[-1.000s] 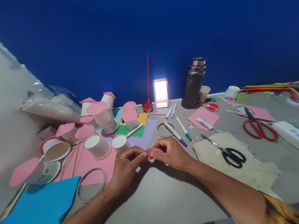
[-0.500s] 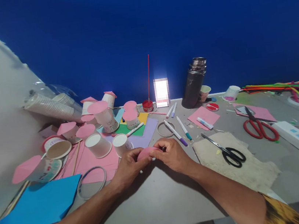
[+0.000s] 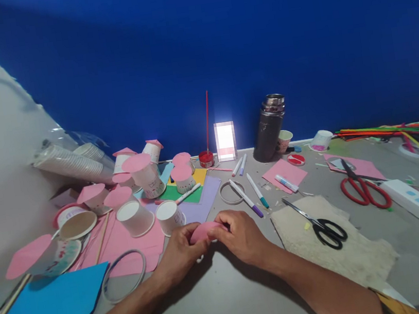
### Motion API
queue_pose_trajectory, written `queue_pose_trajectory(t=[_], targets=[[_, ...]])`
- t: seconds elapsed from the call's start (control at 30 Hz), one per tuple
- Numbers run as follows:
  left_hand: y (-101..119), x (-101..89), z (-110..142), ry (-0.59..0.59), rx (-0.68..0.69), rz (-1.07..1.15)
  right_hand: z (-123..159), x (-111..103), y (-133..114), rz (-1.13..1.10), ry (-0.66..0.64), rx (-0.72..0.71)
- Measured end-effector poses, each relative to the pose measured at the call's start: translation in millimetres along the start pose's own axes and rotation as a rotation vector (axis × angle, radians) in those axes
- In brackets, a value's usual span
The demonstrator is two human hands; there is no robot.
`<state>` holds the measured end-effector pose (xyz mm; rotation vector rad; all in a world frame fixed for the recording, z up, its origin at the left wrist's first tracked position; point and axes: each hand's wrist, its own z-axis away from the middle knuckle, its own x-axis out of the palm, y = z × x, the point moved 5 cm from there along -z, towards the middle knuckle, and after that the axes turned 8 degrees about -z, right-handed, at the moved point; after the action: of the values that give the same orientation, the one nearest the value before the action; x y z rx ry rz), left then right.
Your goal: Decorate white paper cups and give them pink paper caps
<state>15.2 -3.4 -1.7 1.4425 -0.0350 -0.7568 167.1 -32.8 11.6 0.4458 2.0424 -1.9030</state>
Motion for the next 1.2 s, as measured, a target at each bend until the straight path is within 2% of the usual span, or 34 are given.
queue_pose_trajectory(t=[0.37,0.53,0.77,1.2], targets=[[-7.4,2.1,-1.2,0.037,0.024,-0.023,-1.5,3.1,-0.7,0.009,-0.066,0.002],[-8.6,3.0,-2.3,0.036,0.034,-0.026,-1.5,6.1,2.0,0.017,-0.048,-0.042],[-5.1,5.0,0.3,0.040,0.053,-0.095,-0.7,9.8,3.8,0.016,-0.060,-0.028],[-6.8,3.6,-1.1,0.036,0.031,-0.068,-2.8,-0.3,3.2,-0.014,-0.088,-0.005]])
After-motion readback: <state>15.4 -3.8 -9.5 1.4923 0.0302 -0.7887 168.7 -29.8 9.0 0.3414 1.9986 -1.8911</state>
